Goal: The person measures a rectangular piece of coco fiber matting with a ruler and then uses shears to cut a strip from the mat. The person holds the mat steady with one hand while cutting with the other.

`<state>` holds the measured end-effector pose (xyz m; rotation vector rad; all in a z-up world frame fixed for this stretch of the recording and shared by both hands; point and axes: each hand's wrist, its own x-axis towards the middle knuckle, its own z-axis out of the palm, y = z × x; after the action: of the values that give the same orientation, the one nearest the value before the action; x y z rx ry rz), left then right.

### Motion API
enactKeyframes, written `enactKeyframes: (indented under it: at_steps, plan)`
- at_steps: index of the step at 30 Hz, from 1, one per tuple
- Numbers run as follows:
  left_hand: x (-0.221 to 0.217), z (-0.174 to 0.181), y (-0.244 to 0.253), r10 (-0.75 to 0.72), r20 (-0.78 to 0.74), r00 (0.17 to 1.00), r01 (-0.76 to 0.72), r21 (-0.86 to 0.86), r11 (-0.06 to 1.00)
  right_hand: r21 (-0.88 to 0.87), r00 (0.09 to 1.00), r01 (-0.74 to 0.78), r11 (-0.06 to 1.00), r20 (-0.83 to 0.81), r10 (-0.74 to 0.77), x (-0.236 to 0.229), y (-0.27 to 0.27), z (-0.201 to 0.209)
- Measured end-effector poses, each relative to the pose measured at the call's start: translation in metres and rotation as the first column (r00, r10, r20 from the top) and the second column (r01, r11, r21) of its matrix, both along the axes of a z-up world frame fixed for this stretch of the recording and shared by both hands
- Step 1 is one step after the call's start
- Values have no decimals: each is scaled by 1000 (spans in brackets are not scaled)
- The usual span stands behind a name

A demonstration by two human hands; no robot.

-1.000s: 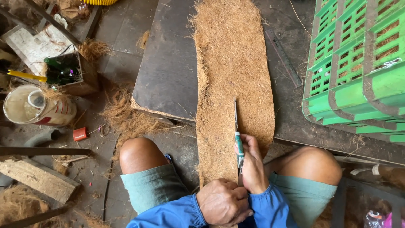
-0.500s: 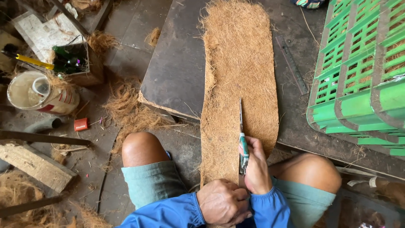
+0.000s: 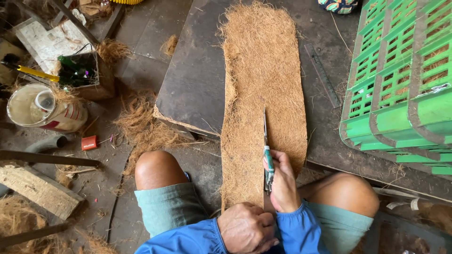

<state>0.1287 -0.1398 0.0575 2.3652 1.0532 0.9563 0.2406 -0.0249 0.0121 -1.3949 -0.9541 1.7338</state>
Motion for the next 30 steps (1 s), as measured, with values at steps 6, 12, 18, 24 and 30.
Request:
enactKeyframes:
  at_steps: [6, 12, 18, 24, 30]
  plan:
    - [2, -1, -3, 5, 8, 1000, -5, -10, 1000, 67, 999, -12, 998, 52, 9, -5, 9, -1]
    - [-5, 8, 1, -50, 45, 998, 52, -43, 998, 73, 1000, -17, 997, 20, 16, -4, 12, -8]
    - [-59, 34, 53, 370, 293, 882, -360, -90, 929, -1, 996, 0, 1000, 92, 0, -9, 13, 8]
    - [-132, -39, 156, 648, -458, 609, -769, -142, 623, 128, 996, -83, 988, 21, 82, -4, 10, -7]
    - [-135, -37, 161, 588, -514, 624, -740, -146, 657, 126, 998, -66, 990, 29, 63, -6, 7, -6]
